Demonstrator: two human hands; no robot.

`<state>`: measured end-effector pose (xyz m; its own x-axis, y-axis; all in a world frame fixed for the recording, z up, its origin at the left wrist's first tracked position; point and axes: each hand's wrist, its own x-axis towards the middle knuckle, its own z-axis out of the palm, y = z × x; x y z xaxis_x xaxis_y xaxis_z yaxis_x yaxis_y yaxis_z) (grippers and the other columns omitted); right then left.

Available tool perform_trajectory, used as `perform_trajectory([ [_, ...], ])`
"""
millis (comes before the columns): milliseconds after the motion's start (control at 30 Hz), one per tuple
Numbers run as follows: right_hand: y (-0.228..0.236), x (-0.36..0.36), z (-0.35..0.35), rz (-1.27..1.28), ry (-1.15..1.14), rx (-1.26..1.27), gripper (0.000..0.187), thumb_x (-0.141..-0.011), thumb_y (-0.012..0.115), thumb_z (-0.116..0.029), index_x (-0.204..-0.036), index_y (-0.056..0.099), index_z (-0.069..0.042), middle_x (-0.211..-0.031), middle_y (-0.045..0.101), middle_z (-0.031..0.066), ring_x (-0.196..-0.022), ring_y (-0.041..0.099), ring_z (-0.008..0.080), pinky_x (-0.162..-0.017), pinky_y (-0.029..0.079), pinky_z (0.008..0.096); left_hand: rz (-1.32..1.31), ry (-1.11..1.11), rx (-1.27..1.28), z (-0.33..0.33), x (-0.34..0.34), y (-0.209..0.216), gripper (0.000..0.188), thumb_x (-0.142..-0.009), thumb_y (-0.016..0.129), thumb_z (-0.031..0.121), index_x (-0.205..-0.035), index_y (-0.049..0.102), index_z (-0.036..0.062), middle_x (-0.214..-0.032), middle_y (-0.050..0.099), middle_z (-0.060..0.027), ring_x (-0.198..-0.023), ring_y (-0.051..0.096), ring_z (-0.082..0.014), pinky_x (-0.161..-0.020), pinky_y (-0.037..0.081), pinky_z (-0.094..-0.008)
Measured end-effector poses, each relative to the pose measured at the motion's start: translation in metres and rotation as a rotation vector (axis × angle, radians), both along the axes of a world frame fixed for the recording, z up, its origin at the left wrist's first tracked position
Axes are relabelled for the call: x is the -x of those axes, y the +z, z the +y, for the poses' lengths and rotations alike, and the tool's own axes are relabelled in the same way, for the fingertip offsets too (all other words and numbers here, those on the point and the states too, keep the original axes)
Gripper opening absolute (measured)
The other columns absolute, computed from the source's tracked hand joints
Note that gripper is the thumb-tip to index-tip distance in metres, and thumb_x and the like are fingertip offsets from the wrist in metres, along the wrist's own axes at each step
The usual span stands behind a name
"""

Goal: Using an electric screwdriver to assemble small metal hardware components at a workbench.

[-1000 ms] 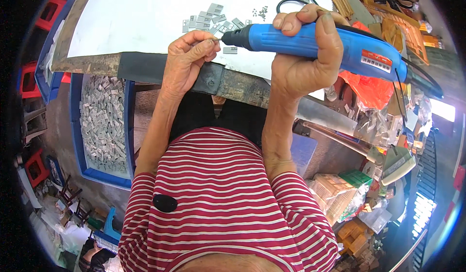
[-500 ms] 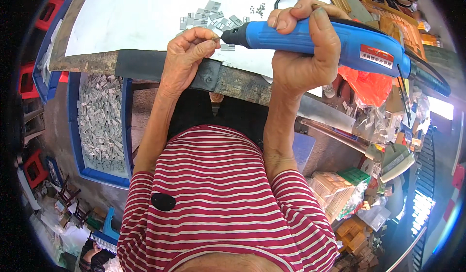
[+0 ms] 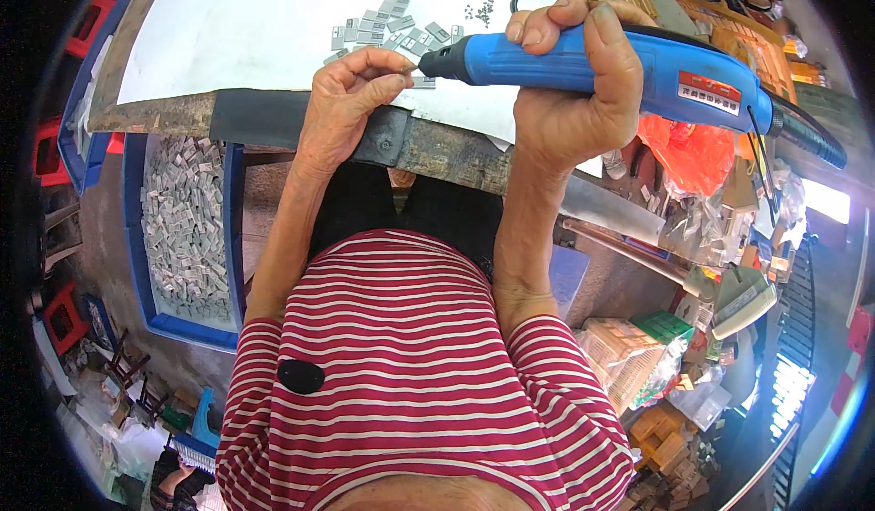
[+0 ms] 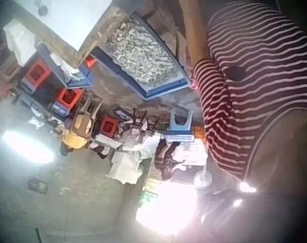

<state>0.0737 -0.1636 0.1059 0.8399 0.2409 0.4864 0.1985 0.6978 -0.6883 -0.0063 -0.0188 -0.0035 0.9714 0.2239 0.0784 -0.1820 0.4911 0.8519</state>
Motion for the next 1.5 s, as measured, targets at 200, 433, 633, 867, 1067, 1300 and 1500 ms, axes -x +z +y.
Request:
perform_trajectory([
  [200,0.001,-0.001,-0.003,0.018,0.013,-0.011,0.018,-0.082,0.052,-0.014,-0.093,0.055,0.001,-0.083,0.054,0.0141,-0.064,0.05,0.0198,-0.067,0.04,0.0387,0.006,0.044,-0.148,-0.003,0.0,-0.002,0.016,-0.08,0.065,0.007,-0.095,0.065,0.0021,-0.084,0.064,-0.003,-0.076,0.058,-0.0068,-0.068,0.048,-0.0218],
  [433,0.003,-0.006,-0.01,0.017,-0.024,0.017,0.016,-0.082,0.052,-0.012,-0.092,0.055,0.0,-0.082,0.055,0.0143,-0.064,0.051,0.0206,-0.067,0.04,0.0391,-0.046,0.331,-0.905,-0.019,-0.005,0.0,0.015,-0.077,0.061,0.003,-0.091,0.06,-0.0008,-0.082,0.058,-0.0067,-0.073,0.056,-0.0162,-0.066,0.044,-0.0279],
  [633,-0.011,-0.015,-0.008,-0.012,-0.192,0.187,0.014,-0.08,0.053,-0.006,-0.093,0.051,-0.001,-0.076,0.056,0.0142,-0.061,0.052,0.0224,-0.063,0.043,0.0404,-0.115,0.386,-1.197,-0.024,-0.014,-0.012,0.015,-0.073,0.056,0.0,-0.089,0.056,-0.0005,-0.088,0.054,-0.0144,-0.09,0.048,-0.0319,-0.078,0.041,-0.0383],
  [867,-0.026,-0.025,0.002,-0.007,-0.084,0.291,0.015,-0.077,0.055,-0.006,-0.085,0.056,0.006,-0.067,0.055,0.0126,-0.06,0.052,0.0206,-0.063,0.045,0.0393,-0.089,0.363,-1.297,-0.026,-0.015,-0.012,0.013,-0.07,0.058,-0.002,-0.082,0.054,-0.0017,-0.085,0.049,-0.0163,-0.086,0.047,-0.0317,-0.078,0.042,-0.0379],
  [1067,-0.017,-0.008,0.022,-0.058,-0.173,0.31,0.016,-0.075,0.059,-0.004,-0.087,0.055,0.004,-0.065,0.055,0.0113,-0.054,0.054,0.018,-0.056,0.047,0.0322,-0.056,0.361,-1.268,-0.025,-0.016,-0.013,0.01,-0.071,0.058,-0.002,-0.08,0.054,-0.0011,-0.082,0.05,-0.0156,-0.083,0.048,-0.0313,-0.076,0.043,-0.0385],
  [1300,-0.011,0.001,0.032,-0.104,-0.243,0.347,0.019,-0.073,0.06,-0.002,-0.09,0.053,0.001,-0.064,0.056,0.0092,-0.051,0.055,0.0165,-0.051,0.047,0.0282,-0.05,0.361,-1.252,-0.025,-0.016,-0.012,0.007,-0.072,0.058,-0.001,-0.079,0.055,-0.0009,-0.081,0.051,-0.0153,-0.083,0.049,-0.031,-0.075,0.043,-0.0385],
  [1500,-0.013,0.0,0.035,-0.135,-0.25,0.387,0.018,-0.073,0.061,-0.003,-0.089,0.053,0.002,-0.064,0.056,0.009,-0.051,0.056,0.0161,-0.051,0.047,0.0276,-0.038,0.361,-1.271,-0.024,-0.014,-0.012,0.007,-0.072,0.059,-0.001,-0.079,0.056,-0.0004,-0.081,0.052,-0.0151,-0.082,0.049,-0.0308,-0.076,0.044,-0.0379],
])
